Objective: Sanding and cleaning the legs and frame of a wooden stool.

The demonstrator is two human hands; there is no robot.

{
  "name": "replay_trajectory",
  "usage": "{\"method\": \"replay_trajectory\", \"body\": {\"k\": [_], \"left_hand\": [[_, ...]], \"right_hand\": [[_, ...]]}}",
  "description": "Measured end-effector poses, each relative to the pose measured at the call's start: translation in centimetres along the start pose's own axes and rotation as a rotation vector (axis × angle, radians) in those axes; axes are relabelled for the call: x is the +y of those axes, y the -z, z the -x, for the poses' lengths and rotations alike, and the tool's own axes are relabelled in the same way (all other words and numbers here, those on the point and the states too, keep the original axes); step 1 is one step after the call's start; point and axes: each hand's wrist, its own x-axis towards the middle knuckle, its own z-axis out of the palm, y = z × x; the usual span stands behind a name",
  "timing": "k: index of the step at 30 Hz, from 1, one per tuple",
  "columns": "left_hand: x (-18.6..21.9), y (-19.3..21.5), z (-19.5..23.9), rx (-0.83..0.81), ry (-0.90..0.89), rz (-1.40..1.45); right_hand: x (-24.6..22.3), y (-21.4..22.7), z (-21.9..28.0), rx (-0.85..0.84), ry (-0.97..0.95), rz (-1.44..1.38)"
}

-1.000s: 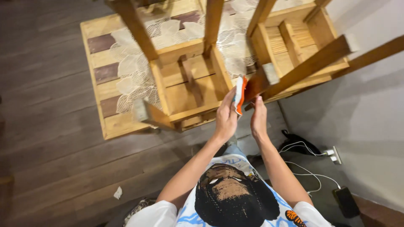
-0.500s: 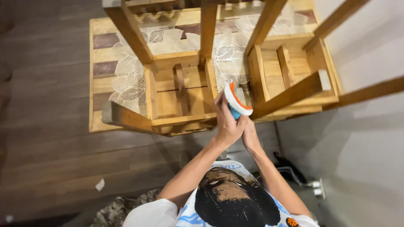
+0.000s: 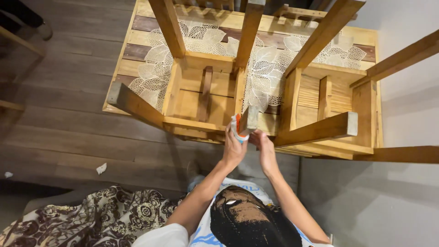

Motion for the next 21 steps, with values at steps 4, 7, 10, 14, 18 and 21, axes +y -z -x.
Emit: {"method": "replay_trajectory", "body": {"k": [4, 7, 10, 14, 18, 21], "left_hand": [[-0.9, 0.0, 1.7, -0.052, 0.096, 0.002], [0.6, 1.0, 1.5, -0.111, 0.12, -0.038], [2.5, 2.1, 1.1, -0.126, 0.192, 0.019], [3.9, 3.7, 0.9, -0.201, 0.165, 0.068], [4.6, 4.6, 1.5, -0.242, 0.11, 0.012], [8.3, 6.7, -0.4, -0.149, 0.067, 0.025]], "right_hand": [[2.3, -0.4, 0.5, 0.017, 0.098, 0.102], [5.0, 0.3, 0.5, 0.007, 0.136, 0.225], [4.7, 0.5, 1.1, -0.011, 0.061, 0.278], [3.4, 0.7, 1.3, -0.081, -0.14, 0.074], [3.3, 1.0, 0.6, -0.1, -0.109, 0.025], [0.4, 0.4, -0.2, 0.086, 0.021, 0.09]]}}
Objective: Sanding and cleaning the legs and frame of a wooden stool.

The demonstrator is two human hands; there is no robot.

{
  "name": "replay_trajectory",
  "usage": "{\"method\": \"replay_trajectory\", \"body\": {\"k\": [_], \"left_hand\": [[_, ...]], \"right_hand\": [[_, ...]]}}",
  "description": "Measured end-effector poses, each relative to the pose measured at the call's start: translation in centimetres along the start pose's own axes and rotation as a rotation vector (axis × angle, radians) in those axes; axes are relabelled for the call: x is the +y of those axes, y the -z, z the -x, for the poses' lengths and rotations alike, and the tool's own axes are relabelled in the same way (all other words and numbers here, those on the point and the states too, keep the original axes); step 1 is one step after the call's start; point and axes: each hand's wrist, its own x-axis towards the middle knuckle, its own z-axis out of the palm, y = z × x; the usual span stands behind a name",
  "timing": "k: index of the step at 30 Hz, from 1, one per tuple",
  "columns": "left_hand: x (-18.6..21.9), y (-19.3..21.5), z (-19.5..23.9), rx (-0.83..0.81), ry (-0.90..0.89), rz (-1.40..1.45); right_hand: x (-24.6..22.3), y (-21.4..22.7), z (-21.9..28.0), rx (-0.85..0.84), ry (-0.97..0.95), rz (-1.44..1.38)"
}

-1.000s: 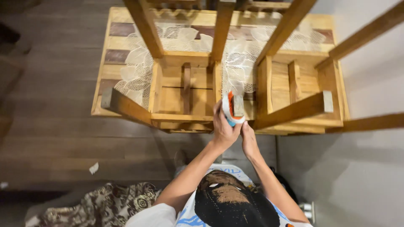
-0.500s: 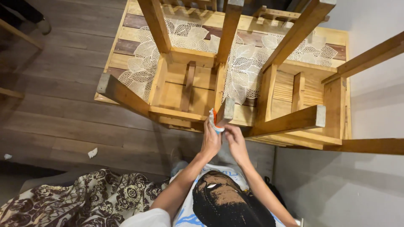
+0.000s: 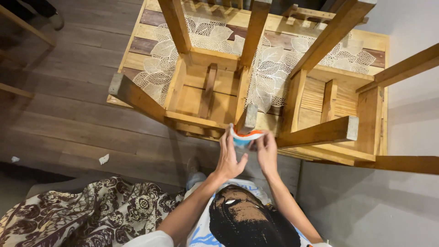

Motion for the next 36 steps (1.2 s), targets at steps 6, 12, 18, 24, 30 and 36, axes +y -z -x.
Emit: {"method": "replay_trajectory", "body": {"k": [6, 12, 18, 24, 30, 36], "left_hand": [[-0.4, -1.0, 0.3, 0.165, 0.024, 0.017], [1.3, 0.1, -1.8, 0.325, -0.145, 0.037], [1.6, 0.1, -3.3, 0.387, -0.126, 0.086], [0.9, 1.8, -2.9, 0.195, -0.017, 0.116], [-3.0, 1.5, -1.2, 0.106, 0.181, 0.104], [-1.8, 4.8, -1.5, 0.036, 0.178, 0.117]], "right_hand": [[-1.9, -2.1, -2.0, 0.092, 0.318, -0.101], [-7.9, -5.4, -1.9, 0.061, 0.459, -0.336], [-10.2, -5.3, -2.7, 0.021, 0.4, -0.183], [0.9, -5.0, -5.9, -0.091, 0.147, -0.41], [5.8, -6.8, -1.5, 0.207, 0.211, -0.007], [7.0, -8.8, 1.7, 0.349, -0.116, -0.281]]}}
